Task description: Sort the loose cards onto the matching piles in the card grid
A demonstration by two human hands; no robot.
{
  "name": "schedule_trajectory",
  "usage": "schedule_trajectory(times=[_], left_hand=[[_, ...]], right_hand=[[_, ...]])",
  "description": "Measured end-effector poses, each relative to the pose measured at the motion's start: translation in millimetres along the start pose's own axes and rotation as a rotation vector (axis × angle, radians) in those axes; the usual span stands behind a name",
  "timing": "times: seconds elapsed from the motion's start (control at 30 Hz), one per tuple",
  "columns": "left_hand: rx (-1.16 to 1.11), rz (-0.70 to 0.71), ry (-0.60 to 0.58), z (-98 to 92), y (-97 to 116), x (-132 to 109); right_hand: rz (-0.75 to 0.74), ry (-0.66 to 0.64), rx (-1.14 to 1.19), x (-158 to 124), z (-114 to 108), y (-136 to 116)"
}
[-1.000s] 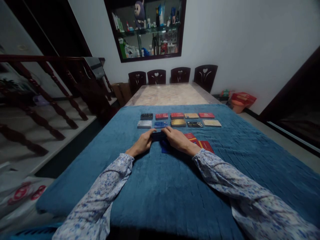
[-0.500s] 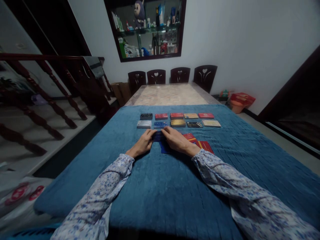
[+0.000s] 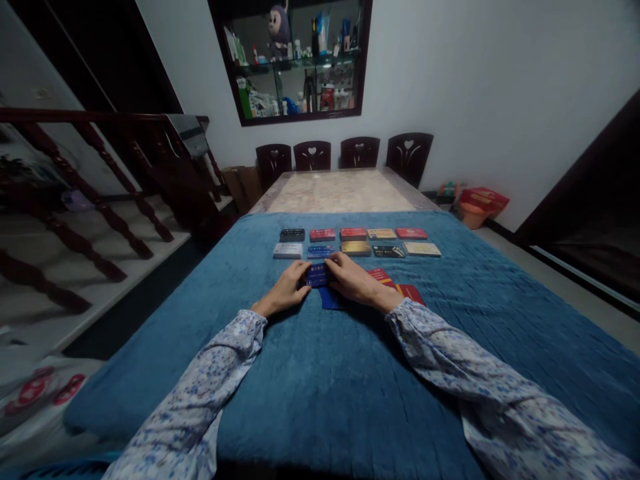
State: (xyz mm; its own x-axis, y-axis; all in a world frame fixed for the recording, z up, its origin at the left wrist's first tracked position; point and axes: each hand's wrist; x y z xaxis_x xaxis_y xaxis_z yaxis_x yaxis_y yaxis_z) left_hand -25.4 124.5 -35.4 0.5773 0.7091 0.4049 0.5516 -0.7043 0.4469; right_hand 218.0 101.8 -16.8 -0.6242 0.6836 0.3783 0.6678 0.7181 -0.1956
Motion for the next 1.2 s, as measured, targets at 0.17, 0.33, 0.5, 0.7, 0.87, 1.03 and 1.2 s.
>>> schedule_trajectory(times=[0.17, 0.33, 0.5, 0.7, 0.87, 1.03, 1.2], left_hand=[[0.007, -0.026, -0.015, -0.8, -0.2, 0.9], [0.019, -0.030, -0.027, -1.1, -0.7, 2.6], [0.028, -0.032, -0.079, -6.5, 1.8, 4.5], [0.089, 0.009, -0.148, -15.0, 3.7, 9.5], [0.185, 0.009, -0.191, -18.0, 3.0, 16.0], [0.276, 0.002, -0.236, -21.7, 4.0, 24.7], [0.333, -0.021, -0.264, -27.3, 3.5, 38.1]], right_hand=[[0.056, -0.022, -0.059, 2.5, 2.7, -3.4], [0.056, -0.025, -0.137, 2.8, 6.1, -2.6], [0.048, -0.058, -0.168, 1.7, 3.6, -2.4], [0.051, -0.055, -0.127, 2.9, 0.9, 0.3], [0.018, -0.127, -0.101, 4.7, -12.6, 3.5], [0.018, -0.148, -0.138, 10.3, -14.7, 13.1], [0.005, -0.175, -0.152, 19.3, -14.8, 24.2]])
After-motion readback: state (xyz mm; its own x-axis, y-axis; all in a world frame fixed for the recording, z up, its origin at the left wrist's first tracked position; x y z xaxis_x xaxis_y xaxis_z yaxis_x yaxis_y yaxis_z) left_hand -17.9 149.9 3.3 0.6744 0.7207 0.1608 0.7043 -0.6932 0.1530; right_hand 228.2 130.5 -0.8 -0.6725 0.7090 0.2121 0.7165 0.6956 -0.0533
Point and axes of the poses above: each hand's wrist, its own x-axis towards the middle knuckle, its own z-axis out of the palm, y = z × x, and after that the axes turned 4 degrees about -z, right-handed
